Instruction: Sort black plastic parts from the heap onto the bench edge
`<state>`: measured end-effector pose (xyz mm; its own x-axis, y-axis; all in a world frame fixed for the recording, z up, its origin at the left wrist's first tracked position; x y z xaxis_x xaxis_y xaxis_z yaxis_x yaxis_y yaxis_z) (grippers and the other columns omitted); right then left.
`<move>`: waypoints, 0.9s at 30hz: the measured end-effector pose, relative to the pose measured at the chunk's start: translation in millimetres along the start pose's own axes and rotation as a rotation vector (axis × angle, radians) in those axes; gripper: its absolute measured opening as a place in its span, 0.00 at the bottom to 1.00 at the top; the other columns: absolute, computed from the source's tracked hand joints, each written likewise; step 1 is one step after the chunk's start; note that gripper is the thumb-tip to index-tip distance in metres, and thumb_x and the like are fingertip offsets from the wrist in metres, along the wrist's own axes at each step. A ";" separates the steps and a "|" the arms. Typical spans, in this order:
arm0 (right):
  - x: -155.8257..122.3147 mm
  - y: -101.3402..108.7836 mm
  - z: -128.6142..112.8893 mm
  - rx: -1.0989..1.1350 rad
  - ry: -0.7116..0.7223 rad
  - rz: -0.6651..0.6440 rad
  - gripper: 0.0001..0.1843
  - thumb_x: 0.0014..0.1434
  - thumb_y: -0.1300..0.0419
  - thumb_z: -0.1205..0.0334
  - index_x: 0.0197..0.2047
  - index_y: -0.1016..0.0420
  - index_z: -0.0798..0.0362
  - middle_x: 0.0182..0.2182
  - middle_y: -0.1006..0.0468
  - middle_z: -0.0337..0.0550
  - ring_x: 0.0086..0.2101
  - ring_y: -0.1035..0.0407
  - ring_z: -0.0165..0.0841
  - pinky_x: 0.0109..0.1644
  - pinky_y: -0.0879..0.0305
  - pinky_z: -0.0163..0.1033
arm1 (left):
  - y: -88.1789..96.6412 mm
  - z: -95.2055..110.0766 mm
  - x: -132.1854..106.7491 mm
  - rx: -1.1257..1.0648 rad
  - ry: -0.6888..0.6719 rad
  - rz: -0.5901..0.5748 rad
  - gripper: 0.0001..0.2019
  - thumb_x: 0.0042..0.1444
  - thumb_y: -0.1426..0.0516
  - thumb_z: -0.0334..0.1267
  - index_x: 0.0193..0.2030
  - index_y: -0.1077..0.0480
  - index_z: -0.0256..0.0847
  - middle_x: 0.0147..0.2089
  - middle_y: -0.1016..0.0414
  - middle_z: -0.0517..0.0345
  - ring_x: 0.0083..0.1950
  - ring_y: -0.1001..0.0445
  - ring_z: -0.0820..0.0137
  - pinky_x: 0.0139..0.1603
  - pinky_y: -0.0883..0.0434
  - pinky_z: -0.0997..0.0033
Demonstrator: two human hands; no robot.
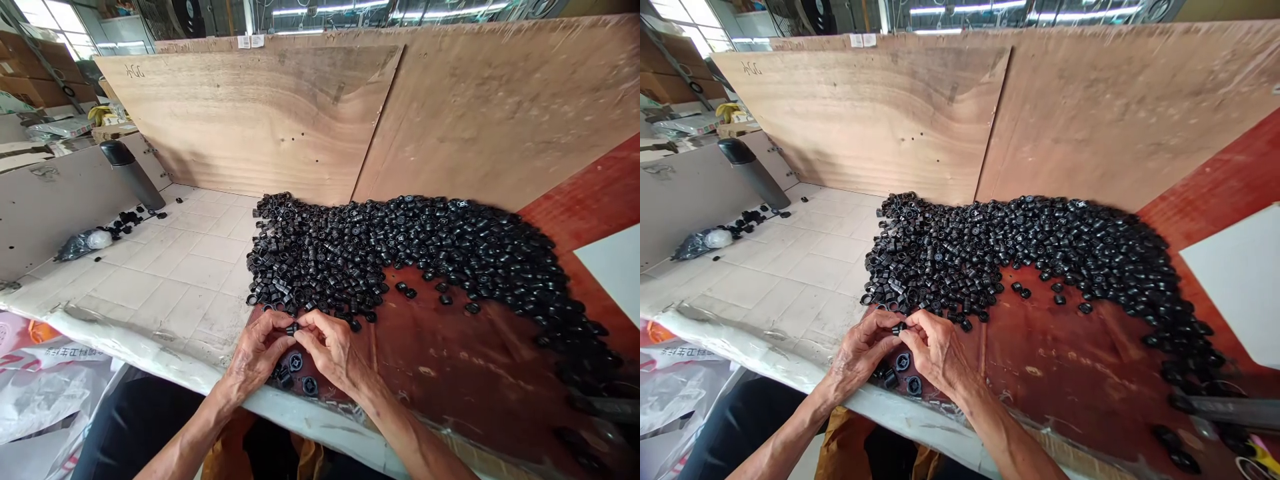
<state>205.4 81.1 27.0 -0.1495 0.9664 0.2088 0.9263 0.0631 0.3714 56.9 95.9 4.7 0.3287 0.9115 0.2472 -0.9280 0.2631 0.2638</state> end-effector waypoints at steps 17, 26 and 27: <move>-2.1 14.3 21.6 -0.328 -0.028 0.109 0.05 0.62 0.40 0.67 0.33 0.29 0.49 0.24 0.26 0.36 0.25 0.31 0.32 0.32 0.41 0.35 | 32.5 -8.6 -4.1 0.465 0.312 0.174 0.19 0.63 0.40 0.51 0.26 0.35 0.43 0.24 0.31 0.64 0.26 0.31 0.70 0.31 0.35 0.69; -8.5 65.6 26.4 -0.398 0.006 0.357 0.03 0.62 0.43 0.65 0.35 0.28 0.49 0.27 0.27 0.37 0.24 0.34 0.31 0.30 0.38 0.35 | 30.7 -20.7 22.9 0.777 0.219 0.064 0.10 0.63 0.37 0.36 0.50 0.25 0.40 0.47 0.22 0.50 0.45 0.19 0.58 0.52 0.24 0.58; -9.4 69.0 27.2 -0.421 0.002 0.369 0.03 0.60 0.42 0.66 0.36 0.28 0.50 0.29 0.26 0.38 0.26 0.33 0.31 0.31 0.36 0.35 | 27.3 -20.4 24.8 0.793 0.190 0.024 0.09 0.63 0.38 0.35 0.50 0.25 0.41 0.47 0.23 0.50 0.45 0.19 0.58 0.53 0.24 0.58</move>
Point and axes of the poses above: each hand's wrist, its own x-axis towards the middle knuckle, its own y-axis out of the back of the hand, z = x × y, the point moved 10 cm from there along x, towards the middle knuckle
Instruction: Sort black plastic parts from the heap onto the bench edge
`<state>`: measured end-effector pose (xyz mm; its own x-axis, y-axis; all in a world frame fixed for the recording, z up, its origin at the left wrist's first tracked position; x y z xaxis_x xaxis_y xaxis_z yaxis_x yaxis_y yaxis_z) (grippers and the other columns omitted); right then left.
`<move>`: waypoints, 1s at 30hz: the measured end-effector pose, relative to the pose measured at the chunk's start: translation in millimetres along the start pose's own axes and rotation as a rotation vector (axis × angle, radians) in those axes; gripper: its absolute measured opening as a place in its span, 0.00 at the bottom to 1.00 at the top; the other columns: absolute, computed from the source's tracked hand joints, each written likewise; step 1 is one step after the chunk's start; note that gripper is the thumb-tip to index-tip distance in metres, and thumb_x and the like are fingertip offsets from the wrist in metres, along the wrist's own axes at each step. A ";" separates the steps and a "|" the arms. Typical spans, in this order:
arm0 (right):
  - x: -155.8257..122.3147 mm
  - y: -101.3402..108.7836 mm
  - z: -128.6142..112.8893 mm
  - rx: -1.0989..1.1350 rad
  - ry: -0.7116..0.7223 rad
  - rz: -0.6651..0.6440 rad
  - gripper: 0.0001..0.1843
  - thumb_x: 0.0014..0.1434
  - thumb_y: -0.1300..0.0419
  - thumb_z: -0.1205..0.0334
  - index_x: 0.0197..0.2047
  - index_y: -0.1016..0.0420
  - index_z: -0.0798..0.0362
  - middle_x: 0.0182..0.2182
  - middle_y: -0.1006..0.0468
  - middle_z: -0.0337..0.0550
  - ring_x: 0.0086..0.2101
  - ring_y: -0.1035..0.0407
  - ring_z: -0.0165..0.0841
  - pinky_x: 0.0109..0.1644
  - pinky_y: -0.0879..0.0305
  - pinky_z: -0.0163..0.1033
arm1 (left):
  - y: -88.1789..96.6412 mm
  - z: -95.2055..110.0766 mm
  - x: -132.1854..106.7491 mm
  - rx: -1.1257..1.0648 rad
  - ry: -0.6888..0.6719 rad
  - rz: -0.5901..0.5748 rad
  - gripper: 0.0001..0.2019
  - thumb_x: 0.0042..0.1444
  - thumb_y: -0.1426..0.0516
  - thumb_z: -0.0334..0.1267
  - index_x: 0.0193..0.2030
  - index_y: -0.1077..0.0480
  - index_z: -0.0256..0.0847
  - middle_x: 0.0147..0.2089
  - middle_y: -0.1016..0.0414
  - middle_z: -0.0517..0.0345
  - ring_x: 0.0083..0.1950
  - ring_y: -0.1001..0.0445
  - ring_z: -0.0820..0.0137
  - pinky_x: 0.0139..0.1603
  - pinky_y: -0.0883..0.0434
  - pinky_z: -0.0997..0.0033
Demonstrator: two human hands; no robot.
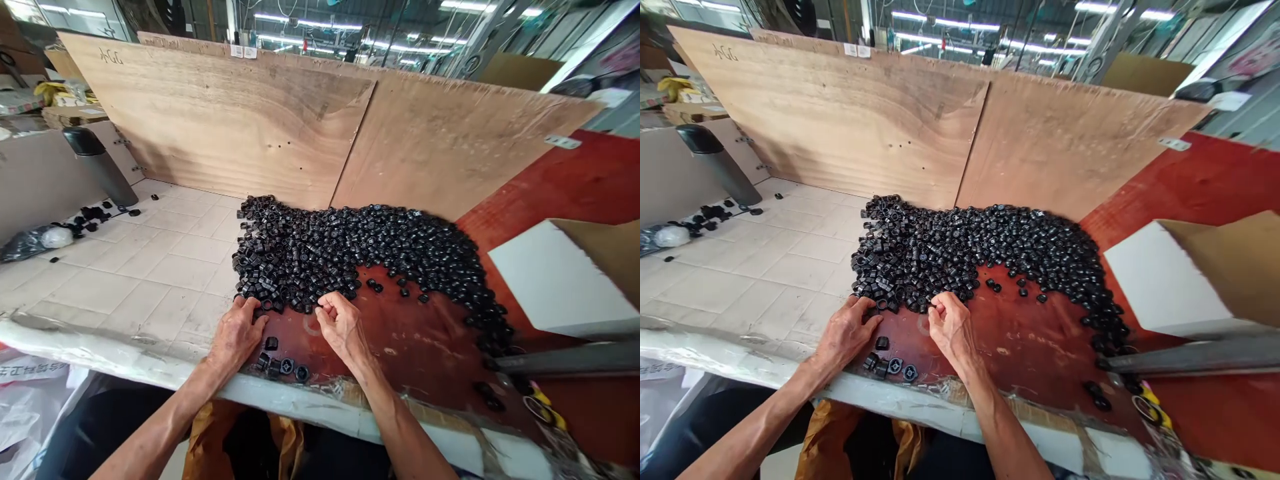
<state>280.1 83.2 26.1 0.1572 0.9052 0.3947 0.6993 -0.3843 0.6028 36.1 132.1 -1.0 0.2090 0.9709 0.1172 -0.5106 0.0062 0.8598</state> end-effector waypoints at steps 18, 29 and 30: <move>-10.0 -53.1 -21.4 -0.489 0.008 -0.267 0.10 0.66 0.40 0.71 0.48 0.24 0.50 0.44 0.24 0.47 0.38 0.26 0.38 0.38 0.35 0.38 | -6.7 36.9 -2.1 -0.391 -0.414 -0.105 0.07 0.62 0.35 0.36 0.46 0.26 0.44 0.34 0.23 0.61 0.35 0.25 0.64 0.43 0.30 0.63; 3.7 -22.5 -13.9 0.087 -0.196 -0.169 0.03 0.63 0.37 0.60 0.40 0.25 0.50 0.30 0.24 0.38 0.27 0.32 0.32 0.33 0.35 0.36 | -9.5 32.5 6.3 -0.536 -0.314 -0.158 0.09 0.66 0.40 0.35 0.52 0.22 0.47 0.42 0.22 0.59 0.38 0.23 0.66 0.42 0.28 0.66; 2.3 -30.9 -15.8 0.198 -0.246 -0.274 0.05 0.62 0.37 0.60 0.41 0.23 0.50 0.29 0.23 0.37 0.27 0.31 0.32 0.32 0.35 0.35 | -9.5 32.6 7.3 -0.555 -0.299 -0.171 0.08 0.66 0.40 0.36 0.50 0.22 0.46 0.42 0.22 0.58 0.38 0.23 0.67 0.41 0.28 0.67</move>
Point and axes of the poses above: each hand's wrist, its own x-axis towards the middle knuckle, its own y-axis out of the back of the hand, z = x × y, the point moved 10 cm from there along x, towards the middle knuckle
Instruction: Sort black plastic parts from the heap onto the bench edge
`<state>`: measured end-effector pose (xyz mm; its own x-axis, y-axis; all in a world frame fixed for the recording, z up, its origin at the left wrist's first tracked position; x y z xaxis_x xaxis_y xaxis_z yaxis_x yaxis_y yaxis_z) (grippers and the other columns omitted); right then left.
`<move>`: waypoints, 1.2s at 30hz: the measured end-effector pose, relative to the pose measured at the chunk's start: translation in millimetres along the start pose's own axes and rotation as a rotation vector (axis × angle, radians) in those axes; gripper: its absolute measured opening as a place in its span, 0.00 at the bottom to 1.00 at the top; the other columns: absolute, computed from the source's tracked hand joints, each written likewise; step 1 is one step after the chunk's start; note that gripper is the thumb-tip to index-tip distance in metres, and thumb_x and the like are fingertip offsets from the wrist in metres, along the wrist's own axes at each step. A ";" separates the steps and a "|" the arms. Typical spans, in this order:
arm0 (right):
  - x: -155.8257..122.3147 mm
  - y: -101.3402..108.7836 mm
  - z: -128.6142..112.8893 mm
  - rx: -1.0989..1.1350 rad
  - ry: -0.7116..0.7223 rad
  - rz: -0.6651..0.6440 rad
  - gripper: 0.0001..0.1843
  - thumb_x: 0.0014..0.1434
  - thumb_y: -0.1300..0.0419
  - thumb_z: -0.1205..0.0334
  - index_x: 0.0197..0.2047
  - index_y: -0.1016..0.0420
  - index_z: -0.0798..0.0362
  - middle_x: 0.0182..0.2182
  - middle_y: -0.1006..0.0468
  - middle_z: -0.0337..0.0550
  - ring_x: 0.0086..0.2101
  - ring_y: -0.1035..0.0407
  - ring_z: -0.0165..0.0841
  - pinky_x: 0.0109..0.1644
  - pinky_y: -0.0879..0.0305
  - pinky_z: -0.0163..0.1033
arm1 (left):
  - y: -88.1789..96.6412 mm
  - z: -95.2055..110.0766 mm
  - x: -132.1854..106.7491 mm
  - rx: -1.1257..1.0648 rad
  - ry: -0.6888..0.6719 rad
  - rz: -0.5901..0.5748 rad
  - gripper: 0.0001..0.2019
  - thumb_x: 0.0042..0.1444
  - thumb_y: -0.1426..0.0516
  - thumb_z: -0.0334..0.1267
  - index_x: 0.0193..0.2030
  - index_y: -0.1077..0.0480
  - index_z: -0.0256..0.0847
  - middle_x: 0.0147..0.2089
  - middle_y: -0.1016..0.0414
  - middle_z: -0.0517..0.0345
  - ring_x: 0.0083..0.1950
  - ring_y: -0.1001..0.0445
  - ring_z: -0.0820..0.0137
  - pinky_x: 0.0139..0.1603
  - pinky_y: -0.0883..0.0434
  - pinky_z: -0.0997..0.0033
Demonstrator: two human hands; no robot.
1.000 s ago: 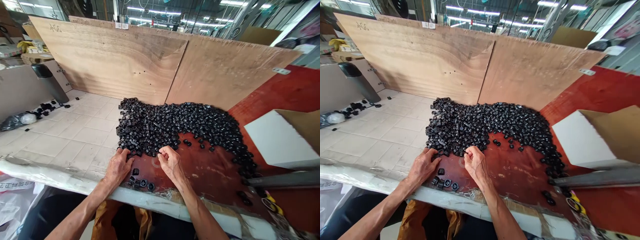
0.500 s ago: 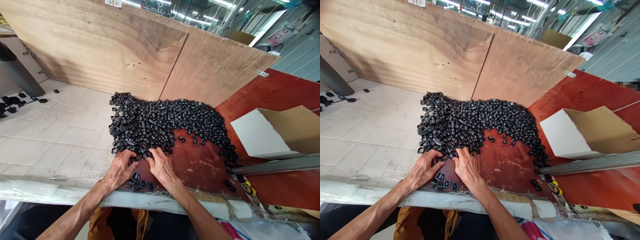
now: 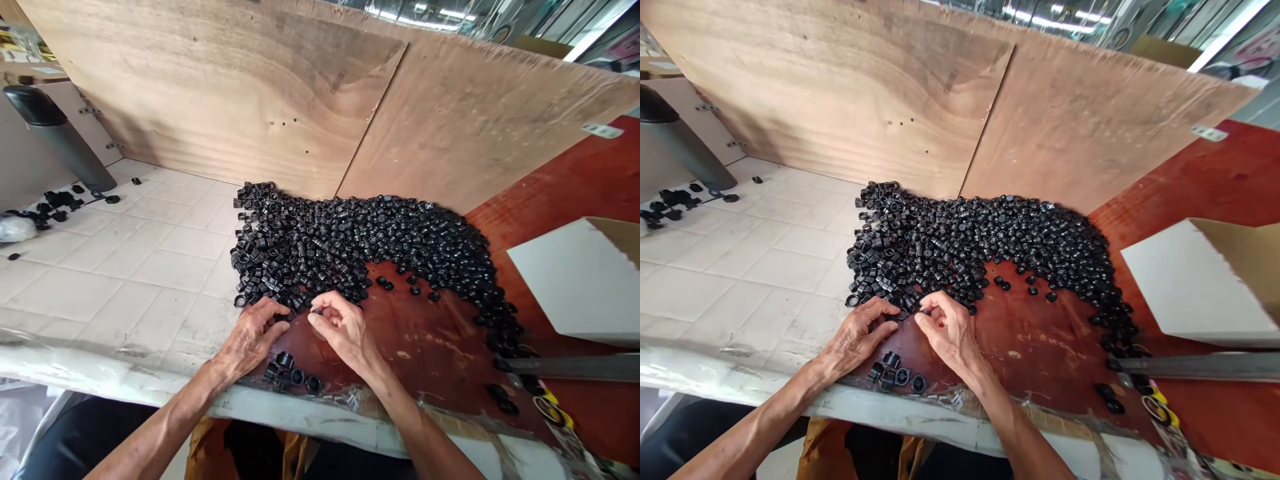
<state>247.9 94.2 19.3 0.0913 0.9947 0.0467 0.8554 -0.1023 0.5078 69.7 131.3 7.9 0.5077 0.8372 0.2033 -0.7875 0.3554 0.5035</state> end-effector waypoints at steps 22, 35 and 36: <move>16.0 -23.4 -16.1 0.568 0.091 -0.072 0.09 0.56 0.31 0.59 0.40 0.19 0.50 0.39 0.19 0.41 0.37 0.23 0.34 0.42 0.25 0.38 | -0.5 -23.5 -1.1 -0.780 0.349 0.057 0.17 0.57 0.29 0.45 0.49 0.23 0.40 0.43 0.15 0.53 0.44 0.17 0.65 0.52 0.21 0.63; 11.1 -22.3 -18.8 0.332 0.243 0.019 0.05 0.62 0.32 0.59 0.40 0.20 0.50 0.35 0.19 0.39 0.32 0.25 0.33 0.38 0.29 0.36 | 9.9 -12.2 0.0 -0.555 0.213 0.157 0.16 0.52 0.26 0.47 0.43 0.18 0.43 0.45 0.19 0.56 0.45 0.21 0.67 0.50 0.21 0.68; 11.3 -22.7 -18.0 0.322 0.232 0.016 0.05 0.62 0.32 0.58 0.39 0.20 0.50 0.33 0.20 0.39 0.32 0.26 0.33 0.37 0.30 0.35 | 9.7 -11.1 0.1 -0.544 0.201 0.155 0.15 0.52 0.27 0.47 0.43 0.18 0.43 0.45 0.19 0.56 0.46 0.21 0.67 0.51 0.21 0.67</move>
Point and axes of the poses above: each hand's wrist, its own x-axis towards the middle knuckle, its own y-axis out of the back of the hand, z = x × y, the point moved 10 cm from there along x, towards the middle knuckle
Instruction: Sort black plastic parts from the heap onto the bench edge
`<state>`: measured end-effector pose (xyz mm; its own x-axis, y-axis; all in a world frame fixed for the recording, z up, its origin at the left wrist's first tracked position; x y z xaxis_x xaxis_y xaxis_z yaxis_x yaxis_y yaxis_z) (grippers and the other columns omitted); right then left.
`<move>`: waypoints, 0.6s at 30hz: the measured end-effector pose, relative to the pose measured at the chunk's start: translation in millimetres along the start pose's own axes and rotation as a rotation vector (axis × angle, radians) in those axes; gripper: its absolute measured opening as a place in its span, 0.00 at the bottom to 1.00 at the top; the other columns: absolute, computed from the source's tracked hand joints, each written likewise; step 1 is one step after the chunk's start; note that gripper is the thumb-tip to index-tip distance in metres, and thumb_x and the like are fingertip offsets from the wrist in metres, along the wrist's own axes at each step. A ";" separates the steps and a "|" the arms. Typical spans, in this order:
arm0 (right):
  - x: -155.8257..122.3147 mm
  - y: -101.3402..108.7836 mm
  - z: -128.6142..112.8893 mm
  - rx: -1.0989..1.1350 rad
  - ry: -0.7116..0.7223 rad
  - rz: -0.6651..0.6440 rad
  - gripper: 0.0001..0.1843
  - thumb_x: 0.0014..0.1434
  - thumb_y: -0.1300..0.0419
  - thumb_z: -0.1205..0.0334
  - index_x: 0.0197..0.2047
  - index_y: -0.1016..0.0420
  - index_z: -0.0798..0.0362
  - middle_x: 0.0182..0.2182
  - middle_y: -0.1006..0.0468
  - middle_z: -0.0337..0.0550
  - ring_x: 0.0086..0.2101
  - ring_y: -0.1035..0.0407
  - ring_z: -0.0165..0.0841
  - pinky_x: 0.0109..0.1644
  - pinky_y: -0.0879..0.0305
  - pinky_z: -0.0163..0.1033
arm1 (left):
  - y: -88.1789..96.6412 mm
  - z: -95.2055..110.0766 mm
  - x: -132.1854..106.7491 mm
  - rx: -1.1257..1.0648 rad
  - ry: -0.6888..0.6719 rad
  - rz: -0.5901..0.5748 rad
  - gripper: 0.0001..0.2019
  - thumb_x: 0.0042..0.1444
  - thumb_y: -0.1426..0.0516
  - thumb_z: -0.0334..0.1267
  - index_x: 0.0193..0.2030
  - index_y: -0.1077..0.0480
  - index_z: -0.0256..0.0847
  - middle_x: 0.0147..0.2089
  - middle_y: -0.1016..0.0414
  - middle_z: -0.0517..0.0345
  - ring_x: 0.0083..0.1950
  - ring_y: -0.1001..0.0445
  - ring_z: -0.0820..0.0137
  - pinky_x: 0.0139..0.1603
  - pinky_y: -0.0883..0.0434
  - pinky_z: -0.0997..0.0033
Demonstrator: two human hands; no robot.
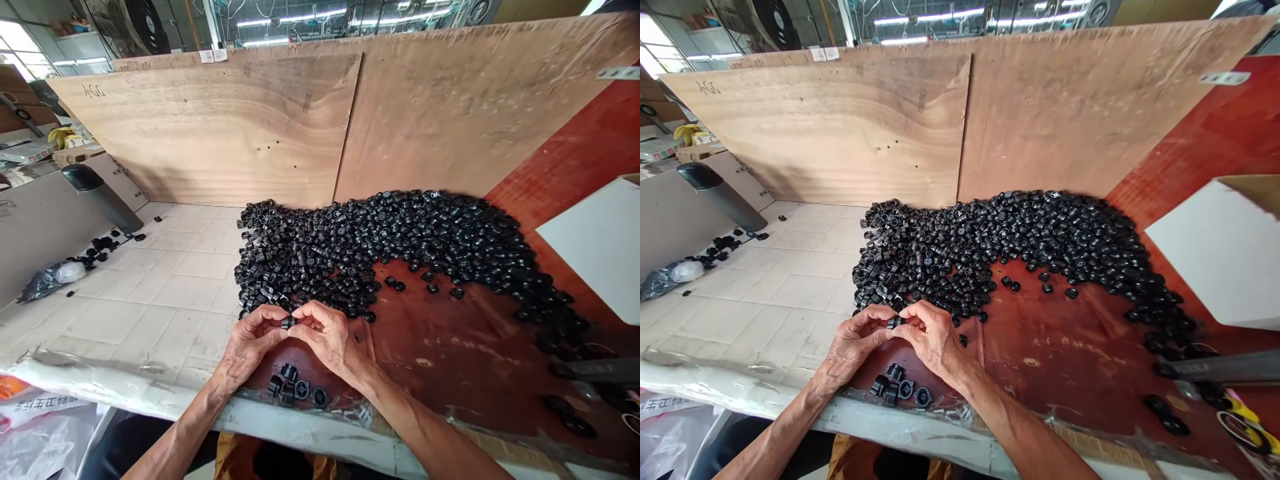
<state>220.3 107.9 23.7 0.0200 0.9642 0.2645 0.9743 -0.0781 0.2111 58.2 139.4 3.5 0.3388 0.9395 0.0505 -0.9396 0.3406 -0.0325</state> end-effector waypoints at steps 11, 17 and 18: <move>-2.2 -5.5 -17.4 -0.329 0.140 -0.072 0.21 0.74 0.43 0.56 0.28 0.27 0.51 0.23 0.31 0.35 0.25 0.36 0.29 0.33 0.40 0.35 | -7.1 3.4 -1.9 0.056 -0.133 -0.064 0.09 0.60 0.30 0.43 0.43 0.18 0.43 0.48 0.19 0.54 0.51 0.20 0.65 0.56 0.22 0.65; -6.9 4.0 -30.7 -0.290 0.234 0.007 0.08 0.72 0.39 0.57 0.44 0.23 0.52 0.32 0.23 0.40 0.28 0.29 0.31 0.34 0.32 0.34 | -9.2 -0.6 -1.5 -0.047 -0.086 -0.066 0.09 0.59 0.29 0.41 0.42 0.20 0.43 0.46 0.20 0.56 0.49 0.20 0.66 0.53 0.21 0.67; -7.6 3.0 -33.3 -0.264 0.257 -0.011 0.07 0.72 0.40 0.58 0.48 0.23 0.52 0.35 0.21 0.42 0.30 0.27 0.32 0.36 0.30 0.34 | -9.2 -0.4 -1.6 -0.062 -0.079 -0.065 0.09 0.58 0.29 0.41 0.42 0.20 0.43 0.46 0.20 0.56 0.48 0.21 0.66 0.53 0.21 0.67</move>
<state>215.6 91.9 53.7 -0.0804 0.8726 0.4818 0.8821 -0.1628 0.4421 66.3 134.8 3.3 0.3917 0.9104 0.1328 -0.9102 0.4045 -0.0884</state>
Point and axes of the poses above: each hand's wrist, its own x-axis towards the middle knuckle, its own y-axis out of the back of the hand, z = x × y, the point moved 10 cm from there along x, towards the middle knuckle
